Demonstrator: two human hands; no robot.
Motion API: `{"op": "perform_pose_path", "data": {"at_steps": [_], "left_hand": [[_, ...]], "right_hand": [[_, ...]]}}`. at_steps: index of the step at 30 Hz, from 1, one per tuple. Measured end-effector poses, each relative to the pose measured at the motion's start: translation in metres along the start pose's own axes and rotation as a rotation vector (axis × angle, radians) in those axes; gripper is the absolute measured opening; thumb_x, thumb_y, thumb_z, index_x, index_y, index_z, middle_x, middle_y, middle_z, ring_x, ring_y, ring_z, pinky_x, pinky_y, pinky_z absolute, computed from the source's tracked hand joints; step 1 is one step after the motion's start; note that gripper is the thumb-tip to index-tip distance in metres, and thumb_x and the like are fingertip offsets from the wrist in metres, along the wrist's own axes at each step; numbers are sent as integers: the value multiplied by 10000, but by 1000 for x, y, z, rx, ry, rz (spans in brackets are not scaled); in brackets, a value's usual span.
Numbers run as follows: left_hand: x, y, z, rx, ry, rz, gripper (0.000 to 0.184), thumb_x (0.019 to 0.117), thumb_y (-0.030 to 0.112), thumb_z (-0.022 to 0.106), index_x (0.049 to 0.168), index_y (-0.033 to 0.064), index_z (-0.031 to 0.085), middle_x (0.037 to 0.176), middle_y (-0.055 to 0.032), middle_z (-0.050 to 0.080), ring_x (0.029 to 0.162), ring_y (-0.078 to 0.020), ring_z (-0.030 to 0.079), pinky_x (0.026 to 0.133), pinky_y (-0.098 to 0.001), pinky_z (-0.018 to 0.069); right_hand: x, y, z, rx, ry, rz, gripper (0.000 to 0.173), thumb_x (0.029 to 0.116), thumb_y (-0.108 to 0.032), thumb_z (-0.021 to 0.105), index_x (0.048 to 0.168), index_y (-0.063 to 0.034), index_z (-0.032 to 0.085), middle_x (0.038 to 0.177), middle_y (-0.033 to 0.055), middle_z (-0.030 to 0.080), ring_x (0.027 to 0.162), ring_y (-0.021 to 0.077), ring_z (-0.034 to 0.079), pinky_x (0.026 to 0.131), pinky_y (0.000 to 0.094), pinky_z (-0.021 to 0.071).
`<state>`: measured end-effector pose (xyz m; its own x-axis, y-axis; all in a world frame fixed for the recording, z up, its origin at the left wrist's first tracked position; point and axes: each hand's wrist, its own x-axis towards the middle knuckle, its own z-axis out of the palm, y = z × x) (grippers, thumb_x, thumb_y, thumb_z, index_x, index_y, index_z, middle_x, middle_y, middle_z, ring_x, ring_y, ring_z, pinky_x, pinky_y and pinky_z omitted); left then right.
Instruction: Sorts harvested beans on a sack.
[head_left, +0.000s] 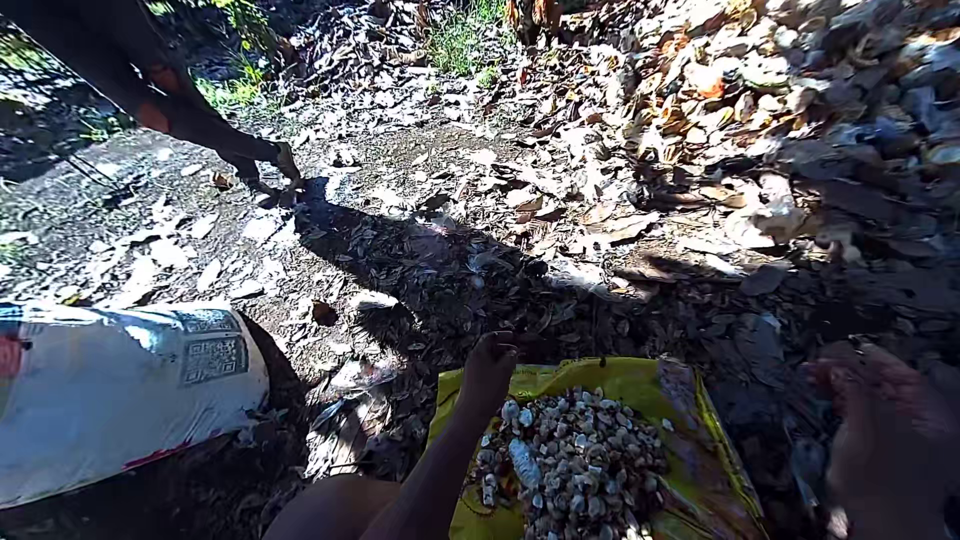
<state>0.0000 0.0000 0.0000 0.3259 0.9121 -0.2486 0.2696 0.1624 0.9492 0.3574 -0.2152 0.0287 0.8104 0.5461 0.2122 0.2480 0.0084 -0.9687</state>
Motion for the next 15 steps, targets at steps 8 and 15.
{"op": "perform_pose_path", "data": {"at_steps": [8,15], "left_hand": [[25,-144,20,826,-438,-313,435,981,306,617,1356,84,614,1217,-183,688,1130,-344,670,980,-590,526],[26,-181,53,943,-582,-185,504,960,301,658,1423,116,586,1357,-171,634,1277,-341,598,1086,-579,463]], "right_hand": [[-26,-18,-7,-1,-114,206,446,1008,-172,548,1414,11,534,1099,125,733,912,229,741,808,370,634],[-34,-21,-14,-86,-175,202,411,977,-195,596,1329,17,605,1049,100,744,896,197,745,814,331,640]]}}
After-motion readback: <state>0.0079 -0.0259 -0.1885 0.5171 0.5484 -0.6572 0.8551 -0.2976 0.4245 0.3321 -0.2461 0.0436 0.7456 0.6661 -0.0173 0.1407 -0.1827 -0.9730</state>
